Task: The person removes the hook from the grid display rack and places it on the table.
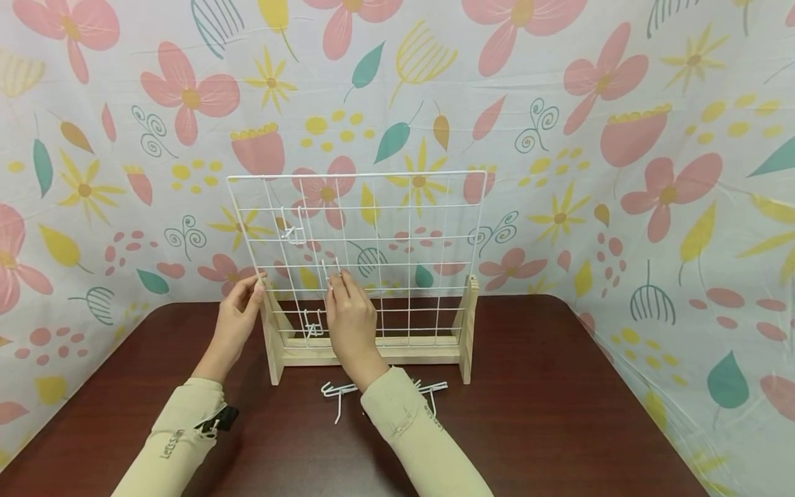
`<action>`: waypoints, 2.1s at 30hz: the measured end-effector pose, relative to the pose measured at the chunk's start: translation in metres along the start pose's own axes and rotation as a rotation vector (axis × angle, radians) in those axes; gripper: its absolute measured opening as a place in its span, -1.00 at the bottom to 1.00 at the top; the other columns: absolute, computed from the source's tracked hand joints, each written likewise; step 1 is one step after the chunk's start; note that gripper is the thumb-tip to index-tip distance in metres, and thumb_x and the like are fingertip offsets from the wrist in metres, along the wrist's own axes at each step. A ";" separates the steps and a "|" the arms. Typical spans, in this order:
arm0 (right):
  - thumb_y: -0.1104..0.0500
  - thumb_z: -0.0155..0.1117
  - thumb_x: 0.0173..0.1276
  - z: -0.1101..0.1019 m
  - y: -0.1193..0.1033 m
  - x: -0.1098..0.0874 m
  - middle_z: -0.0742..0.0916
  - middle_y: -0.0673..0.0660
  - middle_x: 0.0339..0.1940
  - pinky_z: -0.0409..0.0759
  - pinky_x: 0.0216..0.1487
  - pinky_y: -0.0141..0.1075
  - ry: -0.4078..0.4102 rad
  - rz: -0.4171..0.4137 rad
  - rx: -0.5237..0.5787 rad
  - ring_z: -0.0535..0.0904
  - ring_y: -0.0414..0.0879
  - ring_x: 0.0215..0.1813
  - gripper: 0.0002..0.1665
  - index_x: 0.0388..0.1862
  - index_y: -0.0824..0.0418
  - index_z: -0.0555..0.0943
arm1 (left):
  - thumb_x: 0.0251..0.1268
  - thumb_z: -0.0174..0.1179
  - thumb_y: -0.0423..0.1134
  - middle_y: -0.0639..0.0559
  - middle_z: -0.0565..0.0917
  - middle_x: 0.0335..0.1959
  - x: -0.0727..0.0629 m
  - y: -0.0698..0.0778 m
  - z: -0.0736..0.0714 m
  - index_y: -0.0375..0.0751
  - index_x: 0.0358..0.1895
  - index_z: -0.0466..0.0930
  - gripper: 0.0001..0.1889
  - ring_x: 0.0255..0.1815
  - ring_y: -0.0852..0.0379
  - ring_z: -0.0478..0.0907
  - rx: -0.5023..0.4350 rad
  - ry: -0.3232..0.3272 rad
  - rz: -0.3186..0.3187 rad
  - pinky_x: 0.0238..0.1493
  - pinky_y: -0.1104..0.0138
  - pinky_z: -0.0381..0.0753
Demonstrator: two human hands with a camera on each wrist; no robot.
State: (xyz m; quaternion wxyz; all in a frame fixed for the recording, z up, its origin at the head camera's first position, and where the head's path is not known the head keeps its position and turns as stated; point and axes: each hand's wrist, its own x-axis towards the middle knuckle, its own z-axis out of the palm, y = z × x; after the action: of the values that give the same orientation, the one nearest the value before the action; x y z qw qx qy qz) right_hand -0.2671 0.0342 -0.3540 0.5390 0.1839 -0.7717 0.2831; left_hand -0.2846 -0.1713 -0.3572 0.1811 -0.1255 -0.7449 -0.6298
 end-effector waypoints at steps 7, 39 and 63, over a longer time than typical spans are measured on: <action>0.32 0.33 0.28 -0.004 -0.001 0.001 0.71 0.32 -0.06 0.64 -0.08 -0.15 0.004 -0.016 0.005 0.67 0.13 -0.06 -0.76 -0.08 0.36 0.68 | 0.51 -0.02 -0.26 -0.05 0.47 -0.08 0.000 -0.004 0.001 -0.40 0.31 0.34 -0.58 -0.15 0.33 0.41 0.004 -0.010 0.001 -0.19 0.57 0.41; 0.35 0.35 0.23 -0.041 0.010 0.002 0.72 0.32 -0.08 0.66 -0.18 -0.15 0.053 -0.047 0.004 0.69 0.12 -0.14 -0.76 -0.10 0.36 0.70 | 0.48 0.02 -0.26 0.06 0.50 -0.13 0.006 -0.022 0.000 -0.40 0.27 0.40 -0.60 -0.18 0.33 0.42 0.005 0.046 0.070 -0.22 0.58 0.41; 0.40 0.37 0.18 -0.070 0.034 -0.001 0.72 0.33 -0.09 0.67 -0.28 -0.11 0.052 -0.063 -0.039 0.69 0.17 -0.13 -0.73 -0.11 0.37 0.70 | 0.47 0.03 -0.30 0.08 0.50 -0.12 0.005 -0.018 0.003 -0.42 0.26 0.40 -0.61 -0.16 0.32 0.42 -0.023 0.050 0.060 -0.19 0.58 0.41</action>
State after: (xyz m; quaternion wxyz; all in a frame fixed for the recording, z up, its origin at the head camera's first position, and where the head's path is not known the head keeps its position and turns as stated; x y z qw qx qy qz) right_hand -0.2358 0.1055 -0.3449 0.5710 0.1901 -0.7568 0.2553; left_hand -0.2969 -0.1720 -0.3720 0.2171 -0.1339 -0.7289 -0.6354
